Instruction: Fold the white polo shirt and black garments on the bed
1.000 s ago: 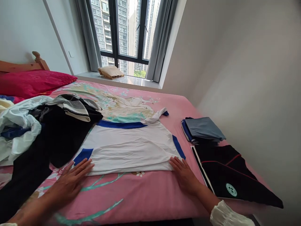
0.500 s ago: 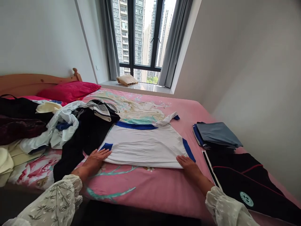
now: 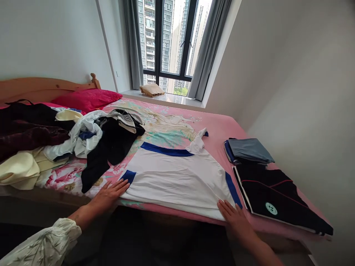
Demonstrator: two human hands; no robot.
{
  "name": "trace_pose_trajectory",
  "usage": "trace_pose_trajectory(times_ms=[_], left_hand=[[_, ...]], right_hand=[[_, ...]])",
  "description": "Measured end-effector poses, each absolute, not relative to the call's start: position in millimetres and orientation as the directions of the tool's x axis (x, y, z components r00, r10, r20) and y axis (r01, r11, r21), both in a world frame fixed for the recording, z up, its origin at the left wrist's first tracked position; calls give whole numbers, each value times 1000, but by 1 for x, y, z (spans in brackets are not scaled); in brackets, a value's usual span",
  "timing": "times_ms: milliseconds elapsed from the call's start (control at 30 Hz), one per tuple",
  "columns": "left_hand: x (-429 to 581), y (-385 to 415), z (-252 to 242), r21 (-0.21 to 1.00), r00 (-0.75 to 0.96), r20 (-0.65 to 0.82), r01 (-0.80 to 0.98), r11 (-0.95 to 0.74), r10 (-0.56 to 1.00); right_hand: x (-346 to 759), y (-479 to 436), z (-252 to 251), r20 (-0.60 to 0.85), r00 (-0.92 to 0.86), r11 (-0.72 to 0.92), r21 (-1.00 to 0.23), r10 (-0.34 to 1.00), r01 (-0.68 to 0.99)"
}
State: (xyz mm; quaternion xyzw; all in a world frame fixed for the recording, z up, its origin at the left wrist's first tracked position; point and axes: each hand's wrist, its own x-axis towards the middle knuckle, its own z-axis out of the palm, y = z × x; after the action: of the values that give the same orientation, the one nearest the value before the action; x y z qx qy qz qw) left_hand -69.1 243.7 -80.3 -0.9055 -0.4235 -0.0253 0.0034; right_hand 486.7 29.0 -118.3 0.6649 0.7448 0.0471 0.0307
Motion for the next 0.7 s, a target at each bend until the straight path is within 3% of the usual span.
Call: trace_pose_trajectory(times_ms=[133, 300, 400, 533, 700], left_hand=[[-39, 228, -68, 31, 654, 120, 749, -661, 747], [69, 216, -67, 122, 700, 220, 671, -731, 680], [95, 210, -85, 127, 679, 203, 697, -706, 706], [46, 217, -103, 112, 617, 121, 770, -628, 778], [14, 238, -84, 135, 583, 60, 800, -585, 810]], right_hand=[[432, 38, -87, 113, -135, 131, 38, 984, 991], [333, 100, -63, 224, -86, 114, -119, 971, 986], [311, 119, -81, 163, -50, 80, -180, 985, 980], [339, 103, -108, 48, -6, 14, -169, 999, 985], [353, 97, -89, -36, 131, -135, -159, 991, 978]])
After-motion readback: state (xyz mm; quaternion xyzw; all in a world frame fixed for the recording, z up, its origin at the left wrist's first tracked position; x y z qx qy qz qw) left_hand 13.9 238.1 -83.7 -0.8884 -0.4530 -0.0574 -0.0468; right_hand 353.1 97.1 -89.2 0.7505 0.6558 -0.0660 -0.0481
